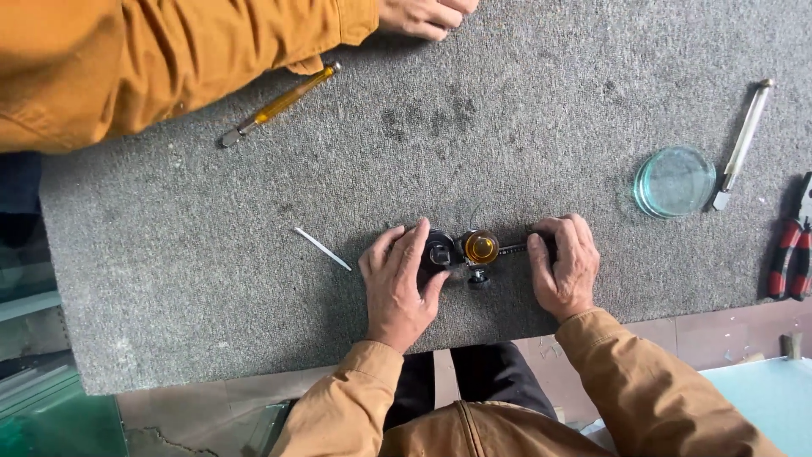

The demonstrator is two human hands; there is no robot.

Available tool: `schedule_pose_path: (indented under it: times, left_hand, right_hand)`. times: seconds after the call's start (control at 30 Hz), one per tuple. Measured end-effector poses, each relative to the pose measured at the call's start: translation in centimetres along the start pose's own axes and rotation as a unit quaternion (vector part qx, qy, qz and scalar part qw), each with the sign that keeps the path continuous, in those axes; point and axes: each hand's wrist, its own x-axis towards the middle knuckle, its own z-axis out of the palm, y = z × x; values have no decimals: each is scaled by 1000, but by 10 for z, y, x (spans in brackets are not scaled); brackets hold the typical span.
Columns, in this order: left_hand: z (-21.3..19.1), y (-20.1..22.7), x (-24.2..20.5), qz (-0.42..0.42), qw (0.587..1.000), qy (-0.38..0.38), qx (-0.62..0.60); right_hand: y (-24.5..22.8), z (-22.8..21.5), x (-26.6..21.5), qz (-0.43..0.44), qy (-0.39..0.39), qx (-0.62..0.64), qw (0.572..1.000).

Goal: Using a circular glass cutter and pliers to cut and shape circular pieces of glass from larger sheets.

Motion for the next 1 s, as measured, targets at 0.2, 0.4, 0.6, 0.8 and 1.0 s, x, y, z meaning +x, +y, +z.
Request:
schedule_pose_path:
  times: [0.2,0.4,0.6,0.8,1.0]
  left_hand:
    - [13,-7,0,-3,999,26,31]
    - [11,-4,3,-16,999,27,14]
    - [-5,-4,4,-39,997,12,-68]
    - [6,-4,6,-23,999,22,-10]
    - [13,-8,5,-11,999,38,16]
  right_hand:
    - [0,0,0,7,-10,-4,1000]
    - [5,3,-1,-4,7,0,1000]
    - [-1,3,1,11,5,0,1000]
    - [3,0,-1,9,-3,29,1000]
    - [8,0,-5,19,-12,32,999]
